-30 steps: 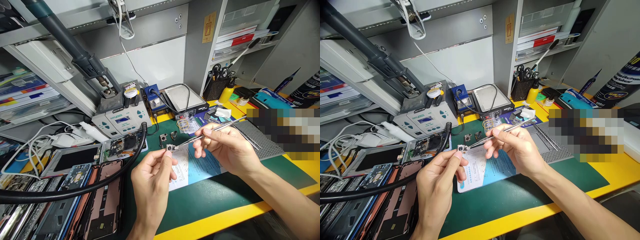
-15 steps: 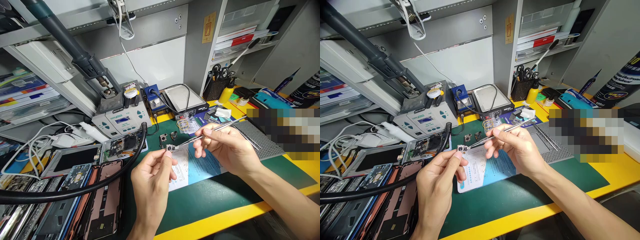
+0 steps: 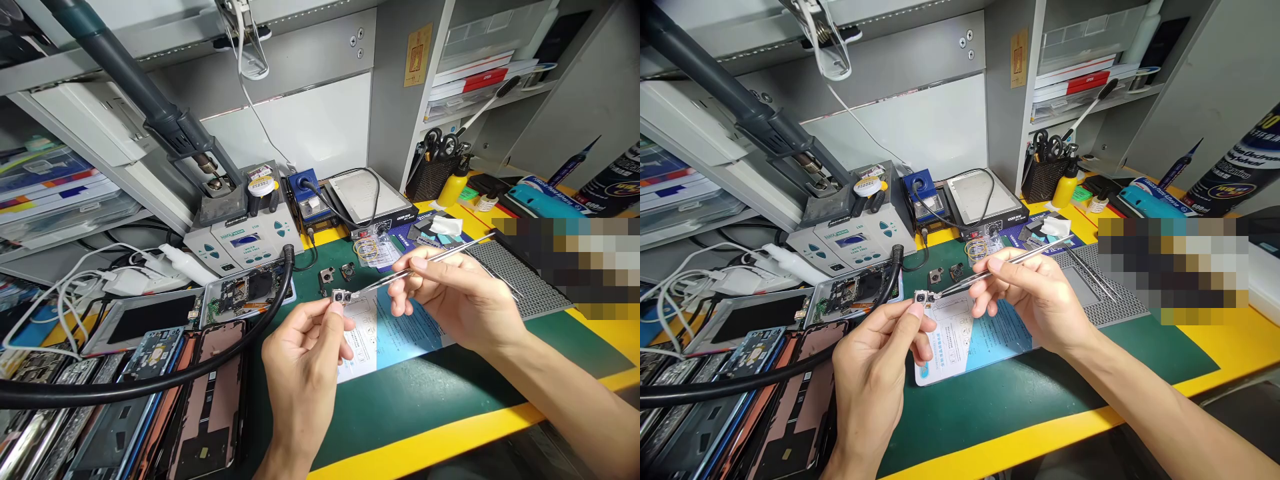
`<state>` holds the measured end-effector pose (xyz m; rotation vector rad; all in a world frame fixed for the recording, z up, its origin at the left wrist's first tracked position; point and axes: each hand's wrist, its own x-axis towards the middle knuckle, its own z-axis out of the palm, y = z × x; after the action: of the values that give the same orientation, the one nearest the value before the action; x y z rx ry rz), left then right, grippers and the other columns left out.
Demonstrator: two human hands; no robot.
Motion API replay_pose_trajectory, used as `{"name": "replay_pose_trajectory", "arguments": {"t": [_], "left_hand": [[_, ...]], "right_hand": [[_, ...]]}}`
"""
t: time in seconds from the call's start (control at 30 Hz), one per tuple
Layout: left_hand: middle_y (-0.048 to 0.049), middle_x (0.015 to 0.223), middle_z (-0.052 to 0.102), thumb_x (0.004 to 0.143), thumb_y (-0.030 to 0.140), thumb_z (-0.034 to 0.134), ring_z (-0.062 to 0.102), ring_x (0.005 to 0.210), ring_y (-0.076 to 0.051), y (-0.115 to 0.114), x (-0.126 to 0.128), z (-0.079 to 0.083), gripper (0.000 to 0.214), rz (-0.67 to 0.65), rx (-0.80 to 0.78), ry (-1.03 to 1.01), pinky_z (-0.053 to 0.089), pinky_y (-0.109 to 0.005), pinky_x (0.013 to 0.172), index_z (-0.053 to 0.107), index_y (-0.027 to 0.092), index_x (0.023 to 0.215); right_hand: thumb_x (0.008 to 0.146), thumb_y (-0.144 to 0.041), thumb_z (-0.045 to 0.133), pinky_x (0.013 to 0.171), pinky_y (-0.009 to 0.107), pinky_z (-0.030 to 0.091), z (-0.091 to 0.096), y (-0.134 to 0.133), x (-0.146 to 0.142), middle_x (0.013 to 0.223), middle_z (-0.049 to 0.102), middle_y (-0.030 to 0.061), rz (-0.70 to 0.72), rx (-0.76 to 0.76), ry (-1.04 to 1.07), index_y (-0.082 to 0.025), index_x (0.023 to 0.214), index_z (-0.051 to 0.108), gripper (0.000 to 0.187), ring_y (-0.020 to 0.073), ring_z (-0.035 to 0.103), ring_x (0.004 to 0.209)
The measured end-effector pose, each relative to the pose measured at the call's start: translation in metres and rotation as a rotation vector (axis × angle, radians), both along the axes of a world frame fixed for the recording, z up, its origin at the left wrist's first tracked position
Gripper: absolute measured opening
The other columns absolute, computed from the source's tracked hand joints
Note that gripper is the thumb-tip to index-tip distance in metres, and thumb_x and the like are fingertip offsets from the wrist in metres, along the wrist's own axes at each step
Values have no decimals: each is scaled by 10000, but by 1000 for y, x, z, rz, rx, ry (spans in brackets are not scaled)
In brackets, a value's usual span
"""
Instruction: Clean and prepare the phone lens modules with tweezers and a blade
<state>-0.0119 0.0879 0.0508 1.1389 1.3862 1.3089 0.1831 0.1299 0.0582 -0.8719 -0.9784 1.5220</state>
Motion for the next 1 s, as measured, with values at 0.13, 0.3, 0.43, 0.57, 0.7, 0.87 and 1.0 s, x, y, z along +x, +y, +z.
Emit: {"name": "replay_pose_trajectory", "arguments": {"t": [0.13,0.3,0.43,0.57,0.7,0.87,1.0], "left_hand": [[25,626,676,934,383,719,590,509,-72,1,0,-1,237,-3,-4,-7,497,-148,505,732,176,820],[22,628,678,938,384,714,587,511,-72,1,1,0,236,0,-11,4,498,-150,509,737,174,833],[14,635,685,935,387,716,591,511,-77,0,1,0,243,-3,-15,2,507,-159,510,740,169,831],[15,626,686,932,382,719,594,505,-75,1,1,1,237,-9,-15,-6,504,-153,502,742,168,832],[16,622,689,932,373,719,594,503,-71,1,1,2,229,-6,-24,-6,499,-145,501,744,166,835],[14,622,689,939,368,713,588,499,-69,0,1,3,234,-10,-22,5,492,-144,496,743,165,826],[16,619,685,945,363,704,591,504,-72,0,1,3,234,-7,-27,12,494,-148,501,738,168,822]], "right_hand": [[857,-398,759,540,322,519,0,0,0,731,785,55,14,1,8,-224,837,791,178,213,722,583],[855,-372,766,530,312,508,0,0,-1,734,784,77,19,-6,24,-189,851,787,184,219,726,584],[856,-371,766,527,308,513,-1,0,-1,740,787,78,19,-2,22,-184,855,786,188,218,728,586],[843,-384,785,518,312,518,-1,0,-1,737,785,74,12,4,14,-188,856,789,197,218,725,580],[868,-373,767,531,303,517,-2,0,-1,756,790,77,24,16,13,-187,872,796,188,214,729,595],[903,-350,735,542,294,503,-3,-1,-1,740,783,79,34,47,5,-182,873,802,183,212,730,608],[912,-328,729,544,309,498,-3,-2,-2,774,783,75,27,83,-2,-202,837,809,167,216,731,612]]}}
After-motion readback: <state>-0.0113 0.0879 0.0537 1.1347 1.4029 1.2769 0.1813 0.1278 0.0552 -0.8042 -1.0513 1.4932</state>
